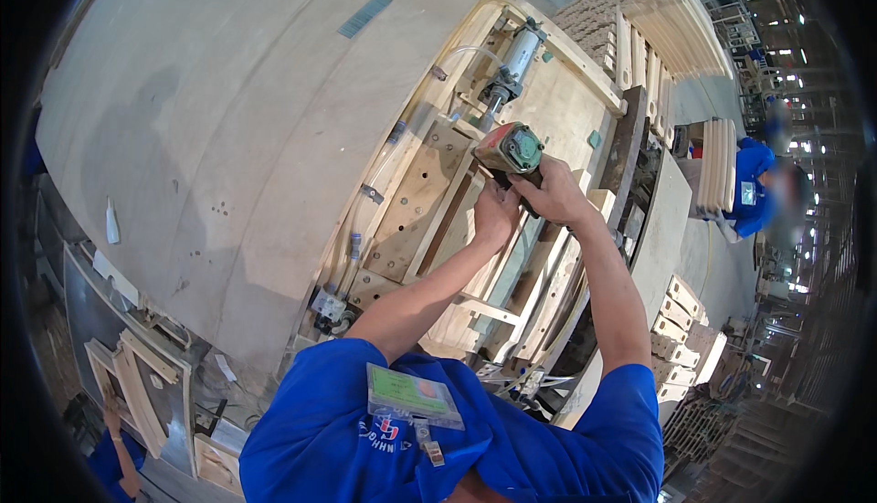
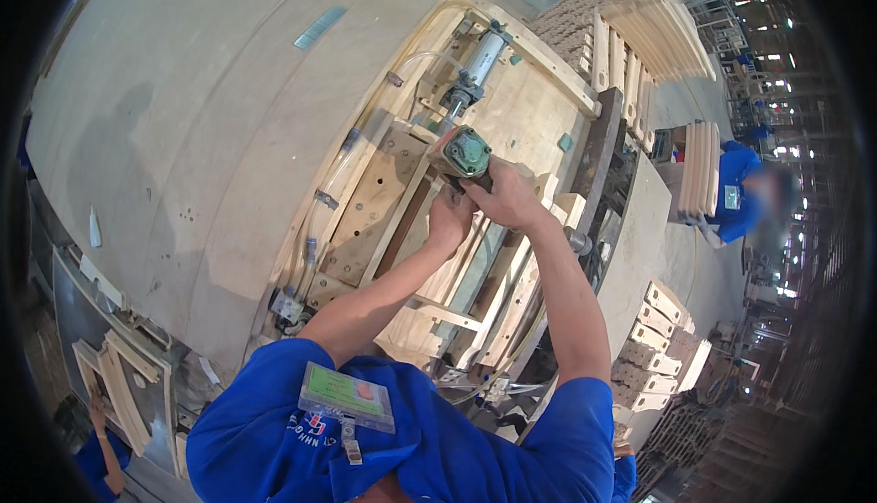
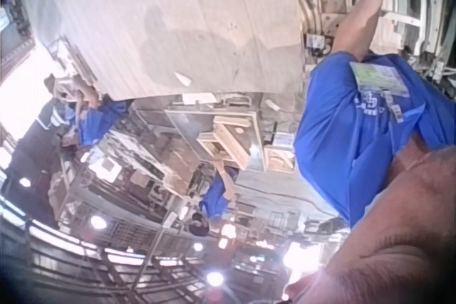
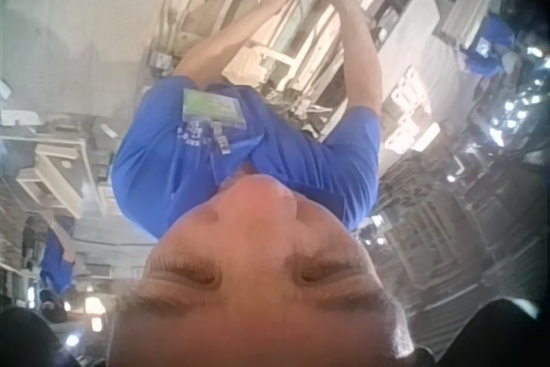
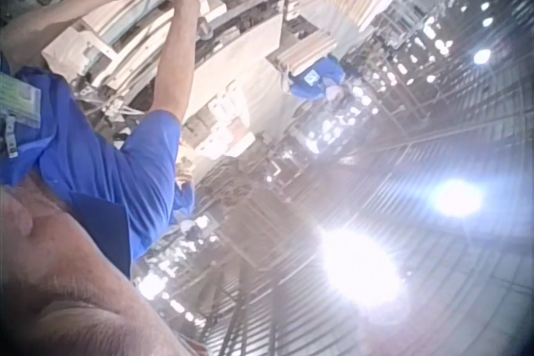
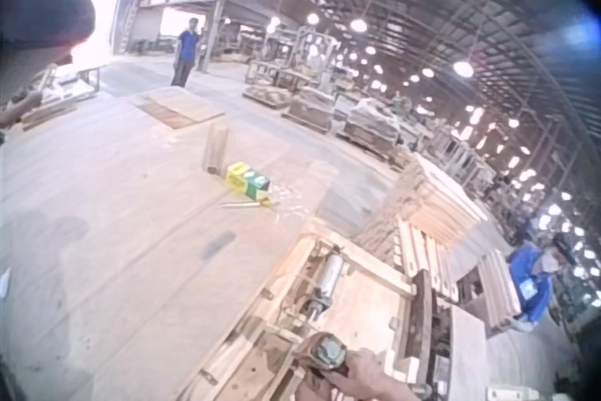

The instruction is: The person assembles wooden frames by placing pieces into a jig, tapping them with a hammer, and securing them with a nail gun. The person repeats this process for multiple frames, moving completed frames aside and retrieving new pieces.

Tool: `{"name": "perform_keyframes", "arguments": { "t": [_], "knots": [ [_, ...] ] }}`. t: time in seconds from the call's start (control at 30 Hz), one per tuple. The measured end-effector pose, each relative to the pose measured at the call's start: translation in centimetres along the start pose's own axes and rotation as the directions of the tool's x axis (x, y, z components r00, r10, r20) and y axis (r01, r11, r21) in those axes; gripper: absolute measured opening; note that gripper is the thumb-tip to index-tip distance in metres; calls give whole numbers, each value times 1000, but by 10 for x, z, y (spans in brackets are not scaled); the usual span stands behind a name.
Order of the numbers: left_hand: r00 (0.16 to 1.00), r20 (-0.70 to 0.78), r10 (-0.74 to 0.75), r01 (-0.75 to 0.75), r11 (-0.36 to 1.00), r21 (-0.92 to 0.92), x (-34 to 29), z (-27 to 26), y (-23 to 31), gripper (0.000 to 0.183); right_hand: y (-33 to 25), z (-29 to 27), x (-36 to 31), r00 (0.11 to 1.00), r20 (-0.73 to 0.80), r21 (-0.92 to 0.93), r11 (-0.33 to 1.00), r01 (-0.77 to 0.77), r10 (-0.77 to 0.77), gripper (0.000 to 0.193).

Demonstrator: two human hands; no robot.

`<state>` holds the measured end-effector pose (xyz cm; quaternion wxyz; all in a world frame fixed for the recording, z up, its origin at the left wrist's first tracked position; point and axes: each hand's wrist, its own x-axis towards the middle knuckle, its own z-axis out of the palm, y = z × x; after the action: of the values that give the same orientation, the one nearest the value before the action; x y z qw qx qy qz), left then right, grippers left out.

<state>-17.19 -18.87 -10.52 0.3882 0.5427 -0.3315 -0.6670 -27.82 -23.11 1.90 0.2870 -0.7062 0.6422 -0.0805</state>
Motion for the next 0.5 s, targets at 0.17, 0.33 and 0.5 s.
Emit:
{"name": "perform_keyframes", "arguments": {
  "t": [0.17, 0.33, 0.5],
  "knots": [
    [997, 51, -54, 52, 998, 41, -4, -4, 11, 29, 0, 0, -2, 999, 15, -7, 999, -43, 43, 38],
    [999, 29, 34, -29, 987, -158, -2, 0, -4, 33, -27, -11, -10, 999, 5, 12, 999, -41, 41, 32],
    [994, 99, -37, 38, 999, -7, -61, -16, -2, 34, -41, -9, -65, 999, 41, 77, 997, 17, -20, 35]
  ]
}}
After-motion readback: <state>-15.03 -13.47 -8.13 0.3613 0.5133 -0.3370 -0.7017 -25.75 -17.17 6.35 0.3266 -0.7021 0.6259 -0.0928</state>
